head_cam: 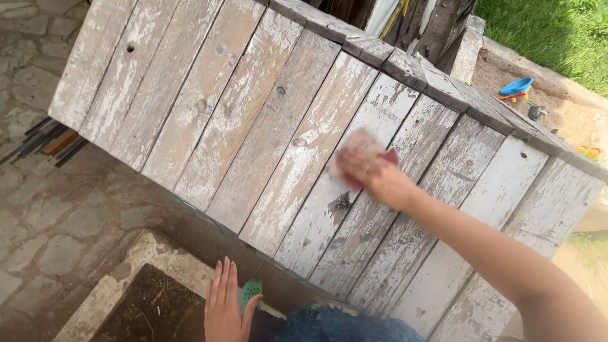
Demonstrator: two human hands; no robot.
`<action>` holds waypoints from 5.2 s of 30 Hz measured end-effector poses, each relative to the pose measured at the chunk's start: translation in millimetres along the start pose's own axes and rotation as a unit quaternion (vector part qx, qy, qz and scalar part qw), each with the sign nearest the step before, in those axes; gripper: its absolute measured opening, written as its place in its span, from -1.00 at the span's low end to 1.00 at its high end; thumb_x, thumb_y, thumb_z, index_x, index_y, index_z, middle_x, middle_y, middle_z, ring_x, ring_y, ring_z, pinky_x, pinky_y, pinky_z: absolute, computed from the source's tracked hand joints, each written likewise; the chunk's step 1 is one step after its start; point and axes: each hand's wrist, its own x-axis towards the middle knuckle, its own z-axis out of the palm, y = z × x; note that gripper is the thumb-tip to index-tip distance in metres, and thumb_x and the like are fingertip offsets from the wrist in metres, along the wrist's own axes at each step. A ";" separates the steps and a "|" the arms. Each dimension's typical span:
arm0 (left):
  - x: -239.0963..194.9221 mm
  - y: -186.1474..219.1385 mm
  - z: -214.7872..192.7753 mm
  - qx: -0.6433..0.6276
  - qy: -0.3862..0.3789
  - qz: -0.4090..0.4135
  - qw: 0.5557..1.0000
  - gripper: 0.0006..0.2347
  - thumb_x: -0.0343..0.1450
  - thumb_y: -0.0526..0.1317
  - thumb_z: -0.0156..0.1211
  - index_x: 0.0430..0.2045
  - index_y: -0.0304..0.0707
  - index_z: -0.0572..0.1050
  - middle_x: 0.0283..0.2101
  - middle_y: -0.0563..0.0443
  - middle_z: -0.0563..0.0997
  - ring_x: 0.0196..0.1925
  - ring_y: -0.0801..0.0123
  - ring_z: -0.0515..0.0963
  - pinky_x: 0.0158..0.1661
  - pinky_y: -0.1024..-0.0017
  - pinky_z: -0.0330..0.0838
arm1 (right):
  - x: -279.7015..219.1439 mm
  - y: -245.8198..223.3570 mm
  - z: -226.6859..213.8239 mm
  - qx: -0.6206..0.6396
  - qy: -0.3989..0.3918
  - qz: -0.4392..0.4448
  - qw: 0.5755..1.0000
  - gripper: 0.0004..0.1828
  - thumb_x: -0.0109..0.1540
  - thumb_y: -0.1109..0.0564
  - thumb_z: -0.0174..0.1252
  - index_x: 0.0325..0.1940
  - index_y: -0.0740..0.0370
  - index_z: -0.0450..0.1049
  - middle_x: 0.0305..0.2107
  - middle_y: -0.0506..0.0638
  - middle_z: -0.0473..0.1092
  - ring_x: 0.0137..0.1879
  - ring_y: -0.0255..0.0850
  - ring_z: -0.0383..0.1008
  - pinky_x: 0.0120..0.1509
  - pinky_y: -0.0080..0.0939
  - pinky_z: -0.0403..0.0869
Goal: Sanding the wooden planks of a small structure's roof using a piece of sandpaper to remove old finish and smooth the surface.
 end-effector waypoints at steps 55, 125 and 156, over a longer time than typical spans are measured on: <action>76.6 -141.5 59.8 0.053 0.008 0.171 0.984 0.04 0.14 0.62 0.02 0.40 -0.12 0.16 0.47 0.07 0.26 0.56 0.24 0.17 0.31 -0.03 0.26 | 46.9 9.0 108.1 -0.165 0.216 0.487 0.830 -0.31 0.24 0.47 -0.11 0.50 0.40 0.11 0.43 0.26 0.10 0.59 0.09 0.00 0.68 0.04 0.00; 73.0 -138.0 91.2 0.030 0.011 0.203 0.979 0.05 0.09 0.67 0.05 0.34 -0.11 0.26 0.42 0.08 0.35 0.52 0.28 0.26 0.26 -0.04 0.34 | -6.0 47.3 4.9 -0.100 -0.090 0.159 0.978 -0.40 0.31 0.27 0.03 0.46 0.25 0.18 0.40 0.19 0.18 0.52 0.04 0.17 0.62 0.03 0.14; -9.3 3.2 62.5 0.006 -0.018 0.061 0.998 -0.11 0.22 0.43 0.31 0.36 -0.11 0.24 0.42 0.13 0.33 0.52 0.31 0.19 0.33 0.04 0.20 | 4.8 88.6 -15.7 -0.090 -0.074 0.087 0.989 -0.47 0.38 0.12 -0.05 0.44 0.30 0.21 0.41 0.25 0.15 0.53 0.10 0.10 0.66 0.07 -0.01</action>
